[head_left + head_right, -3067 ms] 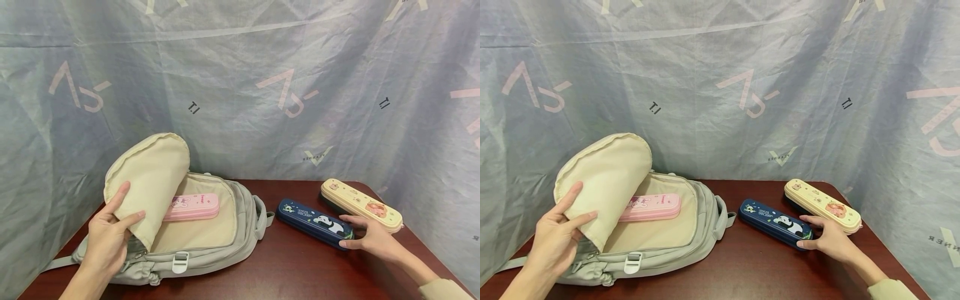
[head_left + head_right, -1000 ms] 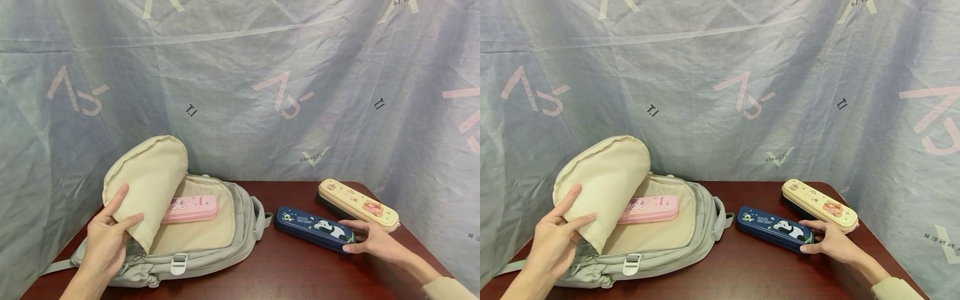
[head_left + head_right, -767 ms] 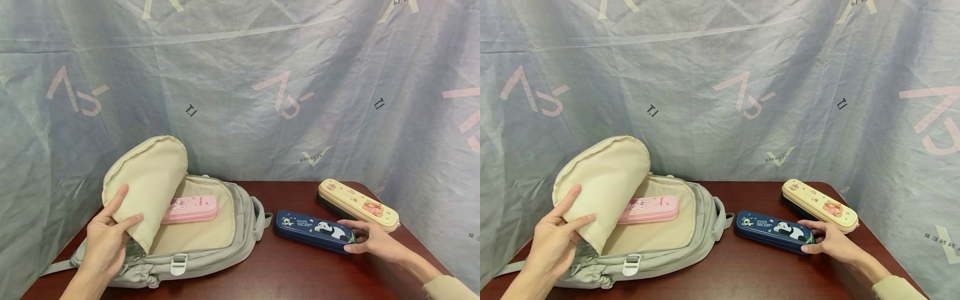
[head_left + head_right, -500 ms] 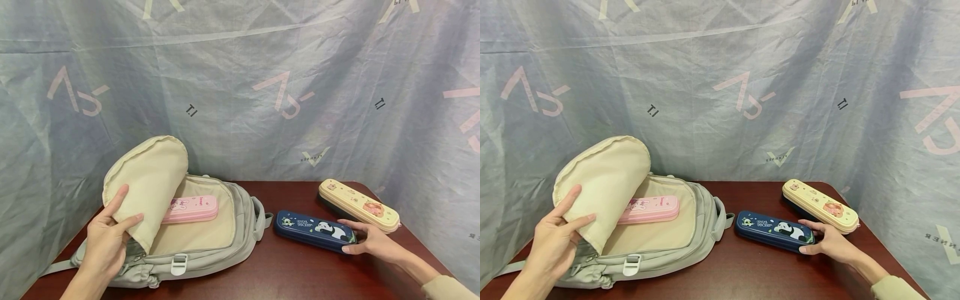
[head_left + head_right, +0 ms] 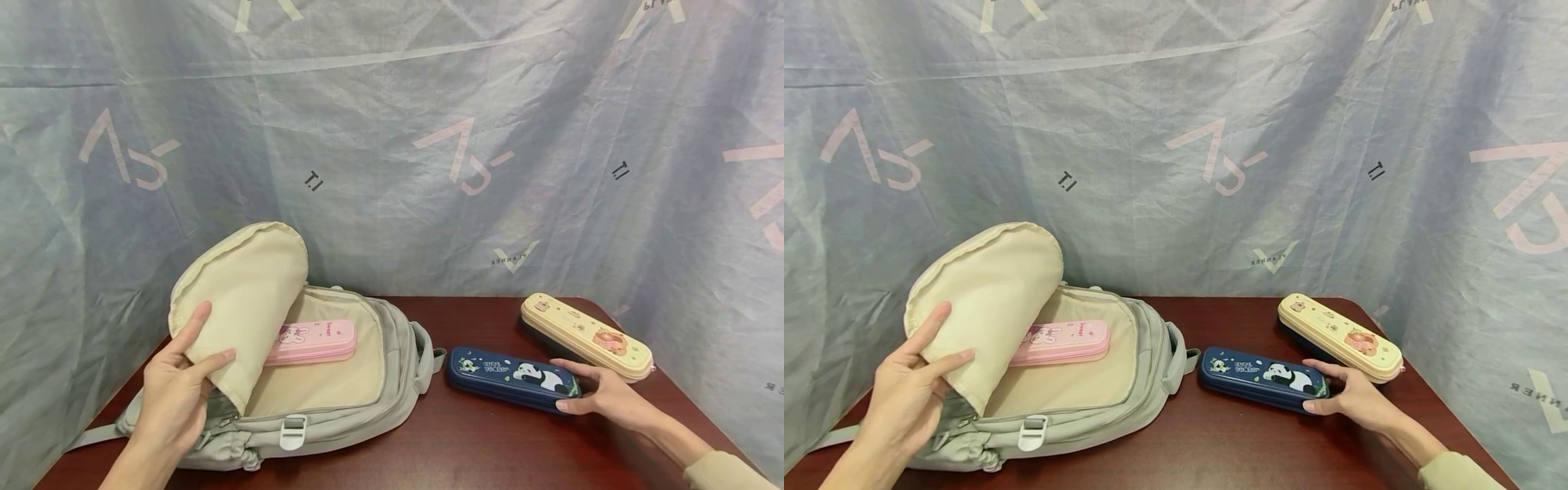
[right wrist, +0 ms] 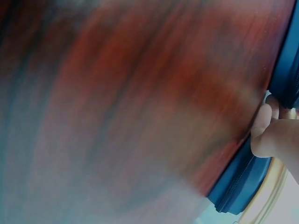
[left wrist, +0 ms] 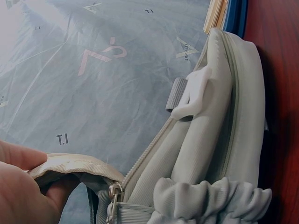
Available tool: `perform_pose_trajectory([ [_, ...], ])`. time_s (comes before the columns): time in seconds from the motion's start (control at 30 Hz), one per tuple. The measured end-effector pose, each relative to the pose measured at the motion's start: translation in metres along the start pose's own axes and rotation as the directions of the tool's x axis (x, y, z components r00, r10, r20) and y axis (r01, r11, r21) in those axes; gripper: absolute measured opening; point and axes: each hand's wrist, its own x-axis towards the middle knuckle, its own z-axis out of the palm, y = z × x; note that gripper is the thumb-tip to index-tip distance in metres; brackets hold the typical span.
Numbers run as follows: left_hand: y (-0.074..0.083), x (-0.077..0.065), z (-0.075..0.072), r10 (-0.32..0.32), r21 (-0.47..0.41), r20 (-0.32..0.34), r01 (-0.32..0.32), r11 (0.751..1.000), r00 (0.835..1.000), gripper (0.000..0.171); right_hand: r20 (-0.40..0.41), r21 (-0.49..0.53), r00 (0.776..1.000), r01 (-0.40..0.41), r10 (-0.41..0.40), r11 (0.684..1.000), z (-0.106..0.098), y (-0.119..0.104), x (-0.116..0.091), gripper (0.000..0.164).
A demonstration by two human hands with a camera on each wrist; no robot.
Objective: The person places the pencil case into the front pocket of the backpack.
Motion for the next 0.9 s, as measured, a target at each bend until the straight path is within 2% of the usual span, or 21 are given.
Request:
perform_pose_trajectory([
  [0.2,0.0009,0.0002,0.0014,-0.006,0.007,0.001,0.006,1.0,1.0,0.085,-0.004,0.017,1.0,-0.008,0.008,1.0,0.0005,-0.0019,-0.0006,0.082],
  [0.53,0.0006,-0.0006,0.0003,-0.008,-0.001,-0.001,0.008,1.0,1.0,0.085,0.014,0.023,0.997,0.077,-0.077,0.997,0.0035,0.0013,0.003,0.08],
  [0.9,-0.0001,-0.0001,-0.001,0.005,-0.009,0.033,-0.005,1.0,0.999,0.085,0.001,0.02,0.998,0.06,-0.06,0.998,0.0038,-0.0022,0.0011,0.077],
])
